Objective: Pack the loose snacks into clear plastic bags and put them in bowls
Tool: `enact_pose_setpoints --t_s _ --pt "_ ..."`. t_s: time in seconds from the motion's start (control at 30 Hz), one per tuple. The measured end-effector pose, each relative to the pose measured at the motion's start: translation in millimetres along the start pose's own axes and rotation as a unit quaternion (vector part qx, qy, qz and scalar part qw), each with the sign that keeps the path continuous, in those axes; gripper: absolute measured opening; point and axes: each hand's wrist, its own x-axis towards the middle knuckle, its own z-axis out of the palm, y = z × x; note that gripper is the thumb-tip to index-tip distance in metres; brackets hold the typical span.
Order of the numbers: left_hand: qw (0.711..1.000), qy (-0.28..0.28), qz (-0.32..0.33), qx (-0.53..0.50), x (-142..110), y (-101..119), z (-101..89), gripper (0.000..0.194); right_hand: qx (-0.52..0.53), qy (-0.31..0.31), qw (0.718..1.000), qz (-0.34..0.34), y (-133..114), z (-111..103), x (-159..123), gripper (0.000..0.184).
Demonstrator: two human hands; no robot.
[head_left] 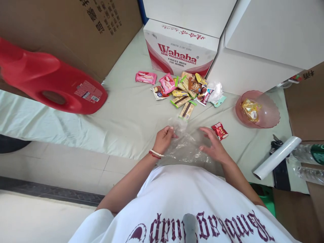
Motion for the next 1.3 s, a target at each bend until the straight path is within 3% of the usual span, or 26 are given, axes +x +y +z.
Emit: enact_pose_setpoints --t_s 0.07,0.17,0.27,0.37,0.53,0.67,0.77,0.87,1.0,1.17,1.3 --pt "1.0 -0.012 0.006 0.016 -3 3 7.9 0.045 -0.045 -0.004 0.999 -0.023 -9 14 6 0.073" --pt "1.0 0.002 0.011 0.008 -1 1 8.1 0.051 0.016 0.029 0.998 0.056 -4 31 21 0.037" --pt "0.997 0.041 -0.031 -0.064 11 -9 -8.9 0.055 0.165 0.098 0.968 0.162 16 31 32 0.033" --pt "0.992 0.074 -0.055 -0.081 25 -23 -35.3 0.053 0.225 0.162 0.939 0.204 34 18 32 0.039" --pt "0.978 0.184 0.058 0.072 38 -27 -63.8 0.038 0.234 0.186 0.925 0.236 40 8 23 0.039" --pt "0.948 0.273 0.112 0.123 27 -13 -55.0 0.03 0.218 0.174 0.924 0.26 35 13 13 0.035" --pt "0.933 0.252 0.122 0.225 12 -10 -34.8 0.028 0.215 0.188 0.923 0.257 32 13 7 0.034" --pt "0.906 0.224 0.084 0.35 5 -14 -13.1 0.035 0.203 0.215 0.924 0.242 34 13 2 0.037" --pt "0.91 0.174 0.09 0.364 11 -22 5.3 0.025 0.171 0.243 0.928 0.226 41 16 -2 0.045" --pt "0.951 0.126 0.078 0.271 15 -23 -2.4 0.025 0.195 0.268 0.911 0.245 41 15 -7 0.052" --pt "0.948 0.096 0.056 0.297 6 -26 -26.6 0.021 0.242 0.225 0.895 0.301 35 9 -10 0.053"
